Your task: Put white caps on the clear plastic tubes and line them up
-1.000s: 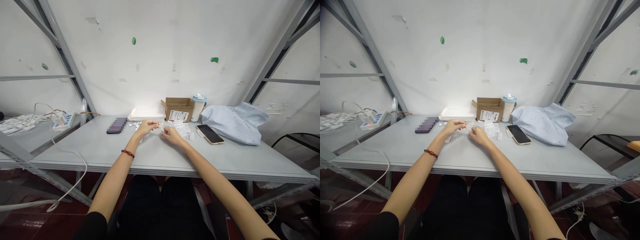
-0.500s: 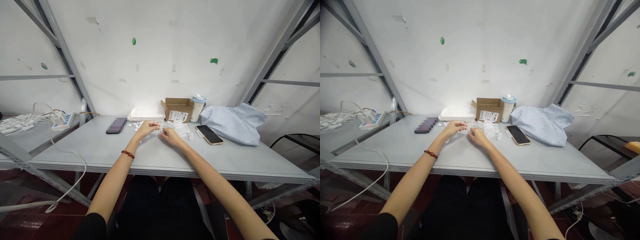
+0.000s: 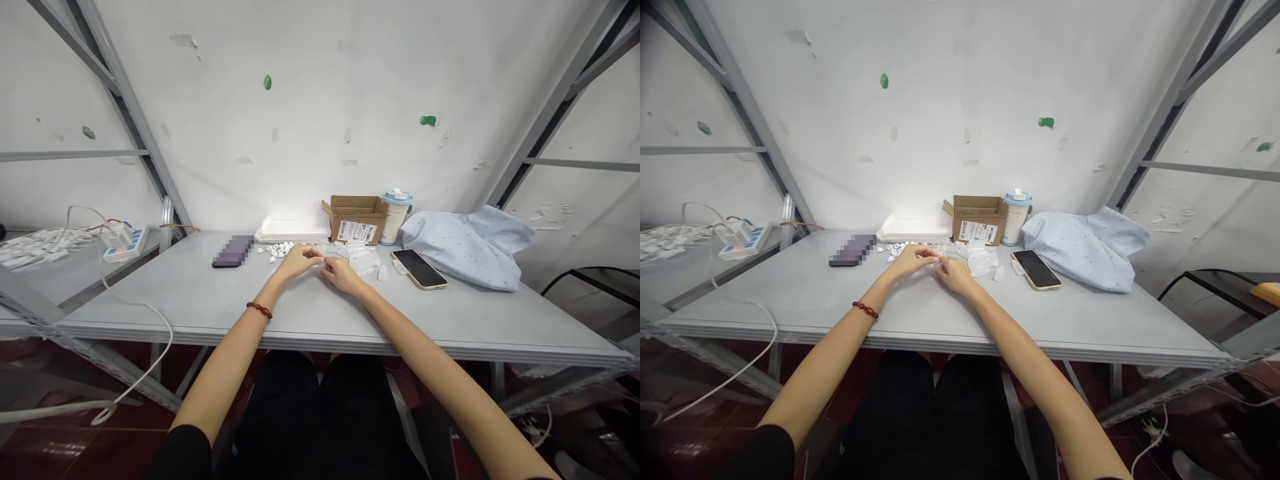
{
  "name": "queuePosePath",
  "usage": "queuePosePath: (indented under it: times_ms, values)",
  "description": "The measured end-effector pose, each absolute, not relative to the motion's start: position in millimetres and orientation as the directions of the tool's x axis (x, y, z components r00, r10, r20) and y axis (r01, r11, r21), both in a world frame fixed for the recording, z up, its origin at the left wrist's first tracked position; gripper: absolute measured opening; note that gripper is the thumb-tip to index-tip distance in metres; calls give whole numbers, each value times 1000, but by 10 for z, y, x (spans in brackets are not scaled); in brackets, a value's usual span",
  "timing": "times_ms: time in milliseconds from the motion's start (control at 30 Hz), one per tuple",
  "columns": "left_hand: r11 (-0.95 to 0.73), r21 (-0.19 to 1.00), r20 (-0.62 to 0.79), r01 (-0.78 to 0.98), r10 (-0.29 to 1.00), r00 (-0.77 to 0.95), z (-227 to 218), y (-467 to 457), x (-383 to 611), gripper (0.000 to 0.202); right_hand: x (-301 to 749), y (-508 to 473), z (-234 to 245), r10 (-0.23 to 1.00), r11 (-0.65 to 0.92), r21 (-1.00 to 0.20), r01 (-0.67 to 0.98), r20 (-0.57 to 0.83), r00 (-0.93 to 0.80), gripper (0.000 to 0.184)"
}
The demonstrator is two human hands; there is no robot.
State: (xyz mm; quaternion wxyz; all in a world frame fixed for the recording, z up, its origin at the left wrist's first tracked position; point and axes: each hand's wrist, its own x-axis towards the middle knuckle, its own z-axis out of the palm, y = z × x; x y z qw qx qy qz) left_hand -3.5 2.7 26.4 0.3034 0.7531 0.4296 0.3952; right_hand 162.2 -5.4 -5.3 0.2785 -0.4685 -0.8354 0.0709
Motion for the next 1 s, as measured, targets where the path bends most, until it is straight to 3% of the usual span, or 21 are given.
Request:
queuePosePath:
  times_ms: [567,1000]
  values:
    - [-603,493,485,628,789,377,220,14,41,12,1606,-36,-70,836,536,-407,739,380,-396,10]
    - [-509,630,374,587,861,346,222,68,-35,23,1620,-19,-113,829,549,-550,629,452,-329,15]
